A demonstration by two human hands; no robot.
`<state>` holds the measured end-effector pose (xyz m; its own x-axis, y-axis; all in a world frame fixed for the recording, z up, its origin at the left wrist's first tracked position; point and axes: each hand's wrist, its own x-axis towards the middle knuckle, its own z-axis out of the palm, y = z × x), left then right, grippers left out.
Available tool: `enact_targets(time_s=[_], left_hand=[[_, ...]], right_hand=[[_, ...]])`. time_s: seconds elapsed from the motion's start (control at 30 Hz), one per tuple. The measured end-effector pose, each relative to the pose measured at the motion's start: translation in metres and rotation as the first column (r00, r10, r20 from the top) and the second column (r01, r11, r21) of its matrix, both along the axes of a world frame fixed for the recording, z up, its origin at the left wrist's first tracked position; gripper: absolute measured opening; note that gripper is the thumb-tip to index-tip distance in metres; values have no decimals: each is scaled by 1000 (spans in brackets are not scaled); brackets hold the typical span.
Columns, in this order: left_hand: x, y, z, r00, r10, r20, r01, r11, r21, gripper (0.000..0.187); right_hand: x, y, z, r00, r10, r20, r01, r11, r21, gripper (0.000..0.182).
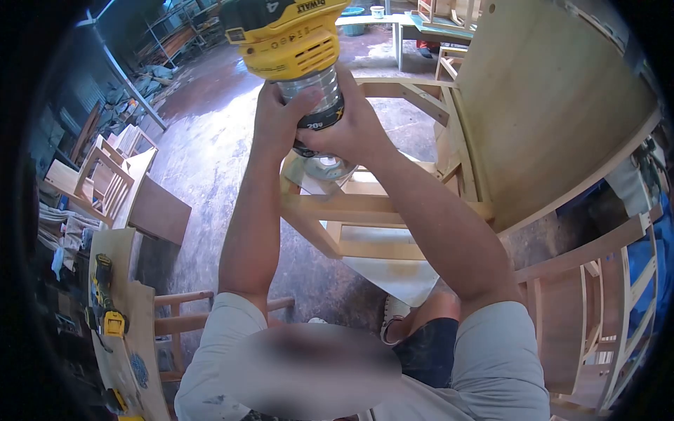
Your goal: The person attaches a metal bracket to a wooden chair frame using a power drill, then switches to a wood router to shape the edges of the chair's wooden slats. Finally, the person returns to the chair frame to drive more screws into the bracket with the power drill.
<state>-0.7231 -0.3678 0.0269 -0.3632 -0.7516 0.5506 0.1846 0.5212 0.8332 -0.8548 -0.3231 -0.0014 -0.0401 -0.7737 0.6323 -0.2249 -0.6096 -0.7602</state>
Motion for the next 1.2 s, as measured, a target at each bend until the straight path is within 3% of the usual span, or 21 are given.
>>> enact_targets(time_s=[0.2, 0.3, 0.47, 0.97, 1.2], left_hand=[[4, -3, -4, 999, -28, -36, 29, 999, 41, 54], [4, -2, -5, 996, -47, -75, 52, 997, 63, 56], [7, -1, -5, 995, -61, -81, 67, 995, 74, 59], [10, 0, -7, 985, -105, -135, 115, 991, 68, 59], [10, -2, -8, 982, -117, -146, 125, 991, 49, 57]], right_hand=[[4, 1, -3, 997, 55, 53, -54, 998, -18, 103], [6, 2, -5, 999, 19, 35, -18, 999, -47, 93], [8, 3, -5, 1000, -9, 19, 11, 996, -93, 102], [12, 3, -12, 991, -116, -60, 107, 984, -145, 104], [14, 5, -9, 996, -81, -49, 74, 989, -127, 102]])
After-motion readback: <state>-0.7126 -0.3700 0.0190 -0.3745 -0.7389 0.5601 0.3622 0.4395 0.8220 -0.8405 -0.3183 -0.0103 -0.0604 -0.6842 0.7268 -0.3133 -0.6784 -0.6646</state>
